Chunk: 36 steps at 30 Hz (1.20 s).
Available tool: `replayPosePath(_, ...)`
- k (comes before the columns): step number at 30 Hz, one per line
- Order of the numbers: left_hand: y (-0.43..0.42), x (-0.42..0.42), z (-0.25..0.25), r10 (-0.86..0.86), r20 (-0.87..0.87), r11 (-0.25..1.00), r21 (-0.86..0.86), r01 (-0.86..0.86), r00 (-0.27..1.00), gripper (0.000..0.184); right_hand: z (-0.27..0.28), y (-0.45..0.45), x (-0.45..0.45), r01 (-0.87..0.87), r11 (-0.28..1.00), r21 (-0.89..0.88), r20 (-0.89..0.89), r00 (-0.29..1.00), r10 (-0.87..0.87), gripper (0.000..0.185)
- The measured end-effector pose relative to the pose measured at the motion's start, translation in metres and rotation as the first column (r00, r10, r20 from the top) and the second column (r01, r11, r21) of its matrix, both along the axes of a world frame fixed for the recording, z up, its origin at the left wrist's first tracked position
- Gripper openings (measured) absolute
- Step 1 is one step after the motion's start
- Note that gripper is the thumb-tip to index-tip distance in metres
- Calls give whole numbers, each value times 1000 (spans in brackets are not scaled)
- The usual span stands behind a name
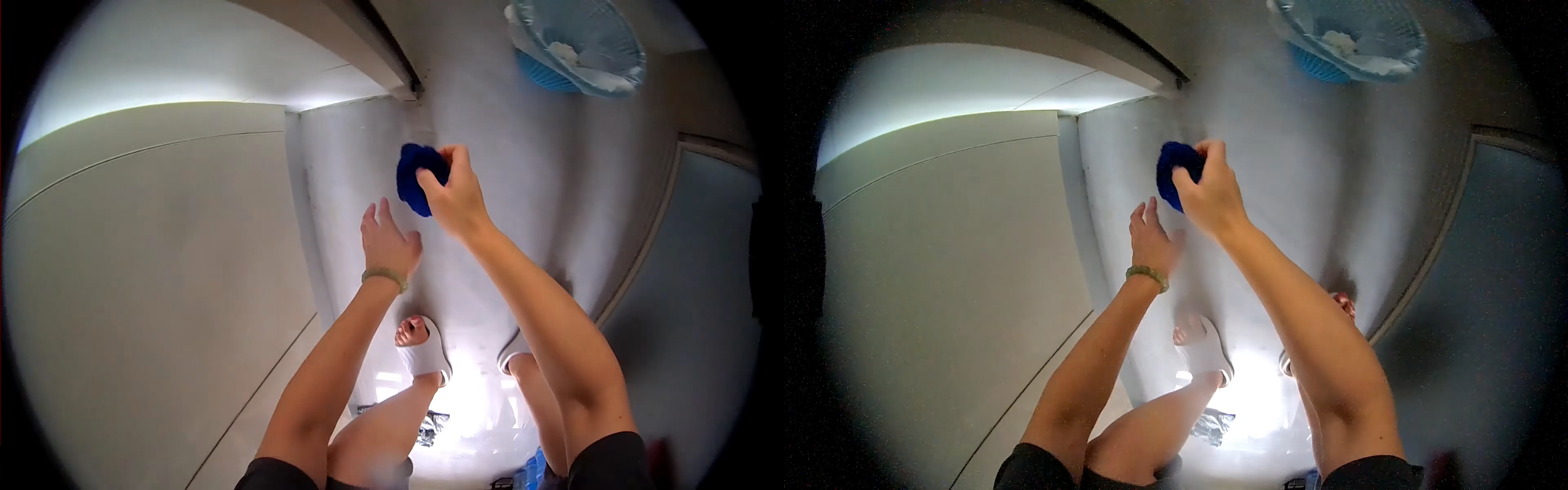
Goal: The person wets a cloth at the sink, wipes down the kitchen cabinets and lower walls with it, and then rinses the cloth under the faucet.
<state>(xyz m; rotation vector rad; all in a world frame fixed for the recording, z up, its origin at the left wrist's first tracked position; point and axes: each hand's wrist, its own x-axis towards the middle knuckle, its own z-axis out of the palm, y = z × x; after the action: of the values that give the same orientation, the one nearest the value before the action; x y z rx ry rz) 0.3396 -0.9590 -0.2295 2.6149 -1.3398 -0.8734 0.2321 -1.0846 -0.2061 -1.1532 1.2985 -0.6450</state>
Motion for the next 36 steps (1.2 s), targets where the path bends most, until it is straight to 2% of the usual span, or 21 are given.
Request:
replayPosePath(1,4,9,-8,-215,102,976,67,209,971,97,-6,-4,13,21,1000,-22,39,999,-20,43)
replayPosePath(4,-8,13,1,-427,5,843,364,396,904,108,-27,-15,53,49,998,-41,161,986,-41,45)
replayPosePath(5,-8,14,-2,-426,-38,822,400,404,904,117,-28,-17,67,32,999,28,127,991,-35,44)
replayPosePath(8,6,7,-29,-548,55,782,387,488,835,111,-53,-16,117,114,985,-130,233,969,-81,43)
replayPosePath(10,12,6,-38,-345,-16,919,199,341,938,95,-67,-15,148,118,988,-95,217,972,-95,43)
replayPosePath(12,20,5,-45,-198,-136,976,64,208,971,77,-74,-14,177,132,989,-61,207,971,-117,41)
replayPosePath(14,27,10,-51,-119,-252,993,-20,117,961,57,-80,-13,209,162,986,-36,287,947,-145,30)
replayPosePath(16,31,11,-52,29,-444,998,-43,-54,895,48,-90,-15,236,193,962,-191,395,913,-105,28)
replayPosePath(17,34,8,-51,137,-570,984,-13,-176,810,47,-95,-15,247,154,950,-270,463,886,-12,35)
replayPosePath(18,35,7,-51,229,-663,956,15,-293,713,47,-99,-11,256,68,904,-421,287,956,62,46)
replayPosePath(20,43,4,-58,370,-793,854,85,-513,484,45,-102,-5,267,4,907,-422,171,982,75,54)
replayPosePath(23,44,0,-69,348,-919,711,129,-692,186,43,-105,-15,260,-135,852,-506,4,987,158,60)
replayPosePath(26,48,0,-77,308,-951,622,185,-761,20,41,-110,-27,253,-367,797,-480,-239,929,283,63)
replayPosePath(27,50,0,-79,312,-950,598,211,-773,-19,41,-112,-26,258,-320,777,-542,-273,942,197,59)
replayPosePath(29,53,-1,-80,312,-945,547,264,-794,-98,40,-111,-30,264,-303,825,-477,-259,946,198,55)
replayPosePath(31,56,0,-78,360,-930,545,276,-792,-76,39,-107,-34,272,-274,887,-373,-235,952,196,49)
replayPosePath(32,56,-1,-77,402,-916,570,263,-778,-15,38,-104,-33,273,-214,903,-373,-127,976,179,48)
replayPosePath(34,51,-4,-76,420,-907,560,252,-789,8,37,-97,-32,269,-89,930,-357,90,987,129,48)
replayPosePath(35,45,-6,-78,393,-919,523,253,-814,-33,36,-99,-24,264,-57,916,-398,177,975,137,51)
replayPosePath(36,42,-7,-79,373,-928,543,218,-811,1,36,-104,-19,257,-7,874,-486,286,944,167,55)
